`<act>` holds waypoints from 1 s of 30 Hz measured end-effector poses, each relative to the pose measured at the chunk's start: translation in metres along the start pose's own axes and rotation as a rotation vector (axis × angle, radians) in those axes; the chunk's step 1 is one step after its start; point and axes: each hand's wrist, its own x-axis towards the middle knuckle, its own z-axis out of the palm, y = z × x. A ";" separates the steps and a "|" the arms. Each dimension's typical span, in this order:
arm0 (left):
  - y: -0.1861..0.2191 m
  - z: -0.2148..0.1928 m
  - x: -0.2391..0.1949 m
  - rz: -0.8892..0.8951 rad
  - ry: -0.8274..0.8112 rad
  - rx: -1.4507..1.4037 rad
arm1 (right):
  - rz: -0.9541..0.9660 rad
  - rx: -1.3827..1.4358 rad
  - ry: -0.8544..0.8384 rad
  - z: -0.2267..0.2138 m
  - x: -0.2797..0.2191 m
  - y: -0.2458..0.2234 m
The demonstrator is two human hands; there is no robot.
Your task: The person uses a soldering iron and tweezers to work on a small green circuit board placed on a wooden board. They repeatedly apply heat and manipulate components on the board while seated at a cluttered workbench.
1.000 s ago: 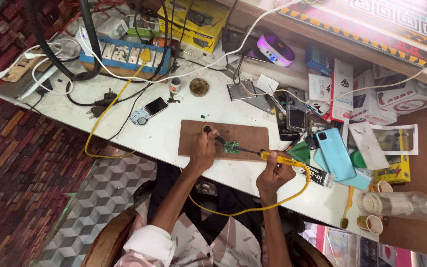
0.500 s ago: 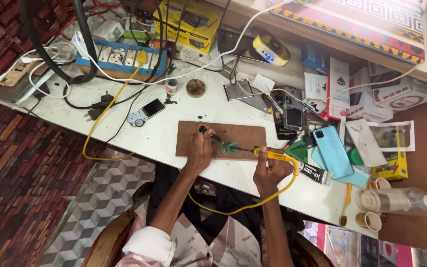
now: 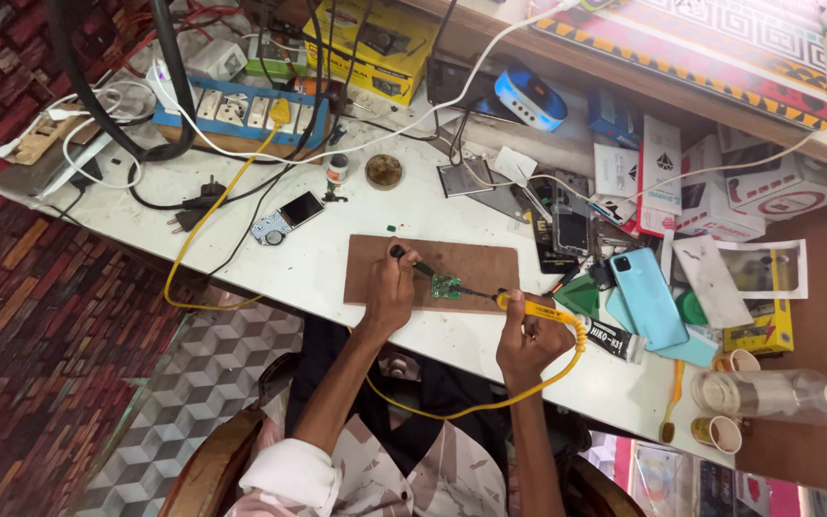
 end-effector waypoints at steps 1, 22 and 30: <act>-0.001 0.000 0.000 -0.003 0.001 0.011 | 0.020 0.002 -0.018 -0.002 0.001 -0.002; 0.006 -0.001 -0.001 0.012 0.005 -0.028 | 0.125 0.120 -0.156 -0.017 -0.004 -0.024; 0.004 -0.001 0.001 0.016 0.001 0.008 | 0.120 0.105 -0.278 -0.026 -0.006 -0.027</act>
